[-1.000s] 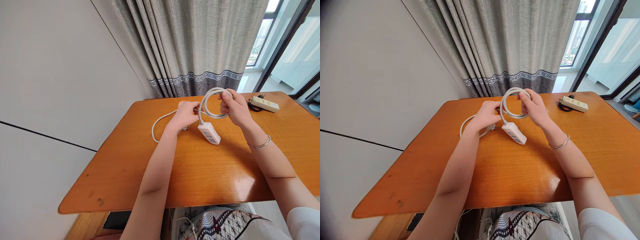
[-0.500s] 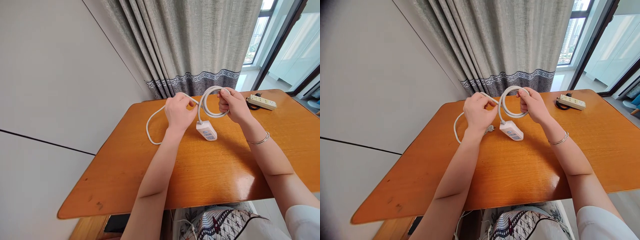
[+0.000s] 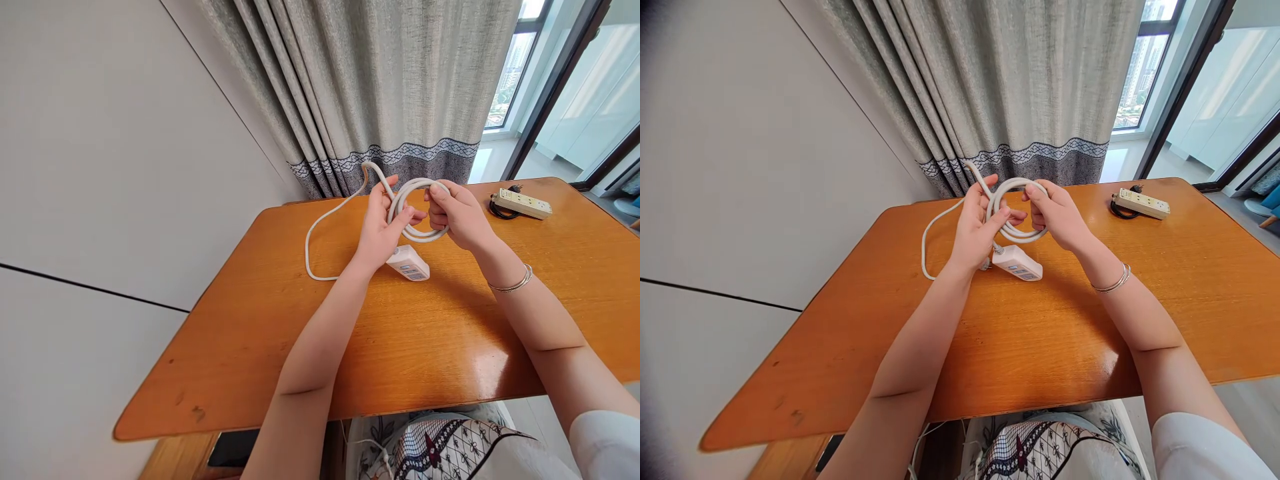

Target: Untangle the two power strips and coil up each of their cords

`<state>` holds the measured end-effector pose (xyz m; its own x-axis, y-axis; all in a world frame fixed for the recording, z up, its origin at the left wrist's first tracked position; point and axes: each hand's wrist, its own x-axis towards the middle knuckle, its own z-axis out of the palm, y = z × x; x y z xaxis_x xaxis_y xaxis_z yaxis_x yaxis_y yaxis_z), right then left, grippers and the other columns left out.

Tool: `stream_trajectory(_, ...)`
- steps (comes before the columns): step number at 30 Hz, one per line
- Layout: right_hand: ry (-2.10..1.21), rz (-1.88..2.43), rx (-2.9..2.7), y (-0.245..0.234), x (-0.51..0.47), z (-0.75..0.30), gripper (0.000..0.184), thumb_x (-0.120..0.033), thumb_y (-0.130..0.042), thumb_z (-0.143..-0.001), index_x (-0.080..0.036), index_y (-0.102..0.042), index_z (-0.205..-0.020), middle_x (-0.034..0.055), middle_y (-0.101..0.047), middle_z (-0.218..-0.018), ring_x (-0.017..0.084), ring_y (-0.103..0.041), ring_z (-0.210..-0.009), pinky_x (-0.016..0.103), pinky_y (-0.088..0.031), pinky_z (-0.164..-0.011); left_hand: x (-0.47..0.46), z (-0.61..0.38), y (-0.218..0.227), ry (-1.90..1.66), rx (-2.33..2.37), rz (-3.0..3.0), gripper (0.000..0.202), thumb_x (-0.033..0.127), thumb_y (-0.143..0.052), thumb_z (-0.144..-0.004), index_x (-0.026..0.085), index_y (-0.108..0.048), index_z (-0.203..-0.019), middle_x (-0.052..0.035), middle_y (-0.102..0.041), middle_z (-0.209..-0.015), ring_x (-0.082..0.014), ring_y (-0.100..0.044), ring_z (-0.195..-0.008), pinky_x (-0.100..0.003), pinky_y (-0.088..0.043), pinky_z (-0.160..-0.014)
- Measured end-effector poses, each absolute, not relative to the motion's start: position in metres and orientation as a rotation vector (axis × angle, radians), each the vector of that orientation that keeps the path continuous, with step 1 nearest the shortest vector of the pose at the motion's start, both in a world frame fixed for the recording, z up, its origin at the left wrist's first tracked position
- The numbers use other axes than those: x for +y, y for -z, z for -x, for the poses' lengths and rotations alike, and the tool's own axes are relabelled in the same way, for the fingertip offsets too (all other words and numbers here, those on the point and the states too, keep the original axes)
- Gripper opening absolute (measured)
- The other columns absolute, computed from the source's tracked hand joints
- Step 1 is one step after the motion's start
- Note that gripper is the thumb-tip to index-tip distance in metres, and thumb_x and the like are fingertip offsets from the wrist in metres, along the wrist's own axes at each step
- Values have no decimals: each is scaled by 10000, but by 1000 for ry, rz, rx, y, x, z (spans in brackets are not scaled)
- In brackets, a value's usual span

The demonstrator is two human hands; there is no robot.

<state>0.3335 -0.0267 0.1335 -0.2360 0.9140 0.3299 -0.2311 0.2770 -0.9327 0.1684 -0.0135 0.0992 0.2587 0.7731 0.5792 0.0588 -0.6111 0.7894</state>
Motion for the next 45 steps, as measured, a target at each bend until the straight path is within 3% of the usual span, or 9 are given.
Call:
stream_trajectory(10,-1288,710,-1414,-124,-23,-326,522,-689,-704,-791,-210,-499,-817,-128,-289,-549,49,-327,-447,213,-386,-461,-17,-168,-101,-1470,970,-1889,701,615,-446,-978,311,-255,-1580,-23,-663,-884,-161,-696,-722,-310,-589,-760)
stream_trajectory(15,-1158,736,-1502,-120,-23,-325,496,-696,-649,-827,-223,-500,-844,-106,-363,-571,69,-409,-467,234,-471,-494,-24,-163,-110,-1419,998,-1993,624,644,-412,-976,302,-435,-1497,-45,-710,-976,-184,-720,-799,-318,-572,-801)
stream_trajectory(22,-753,851,-1617,-118,-29,-324,371,-385,-727,-853,-268,-489,-1113,-43,-545,-763,117,-523,-576,263,-494,-549,-31,-162,-119,-1419,1032,-2174,550,600,-394,-999,238,-585,-1367,-81,-716,-1189,-248,-677,-1132,-374,-536,-970)
stream_trajectory(27,-313,923,-1653,-113,-22,-331,492,-402,-707,-830,-247,-501,-1249,91,-589,-1101,237,-622,-943,371,-548,-729,-34,-161,-123,-1408,1010,-2228,494,540,-421,-1008,231,-608,-1345,-81,-696,-1283,-257,-631,-1232,-393,-504,-1045)
stream_trajectory(31,-25,981,-1714,-119,-18,-339,584,-492,-716,-797,-235,-543,-1292,165,-517,-1361,357,-499,-1284,523,-499,-953,-37,-160,-125,-1406,975,-2247,487,534,-412,-1012,235,-608,-1342,-84,-686,-1322,-251,-626,-1238,-397,-506,-1048)
stream_trajectory(34,-180,975,-1814,-123,-19,-342,400,-508,-700,-829,-222,-633,-1101,110,-656,-1117,311,-601,-1128,484,-503,-931,-36,-160,-124,-1427,960,-2252,486,534,-396,-1017,242,-601,-1347,-85,-679,-1339,-243,-627,-1235,-396,-505,-1050)
stream_trajectory(37,-588,955,-1785,-124,-21,-338,349,-544,-674,-861,-200,-619,-862,20,-637,-769,201,-654,-786,336,-524,-715,-34,-160,-122,-1464,977,-2243,495,543,-374,-1022,247,-594,-1351,-80,-680,-1329,-236,-627,-1236,-388,-508,-1045)
stream_trajectory(40,-991,871,-1662,-124,-23,-332,444,-620,-698,-819,-198,-563,-797,-15,-584,-687,156,-650,-660,266,-493,-578,-30,-160,-119,-1539,1012,-2216,528,574,-342,-1021,252,-580,-1365,-80,-669,-1335,-231,-619,-1249,-376,-511,-1038)
stream_trajectory(45,-1420,655,-1446,-127,-26,-326,514,-617,-806,-721,-207,-509,-812,-86,-450,-595,104,-599,-590,232,-508,-572,-23,-162,-111,-1606,1037,-2144,623,653,-298,-997,262,-519,-1429,-98,-668,-1302,-233,-642,-1202,-363,-527,-999)
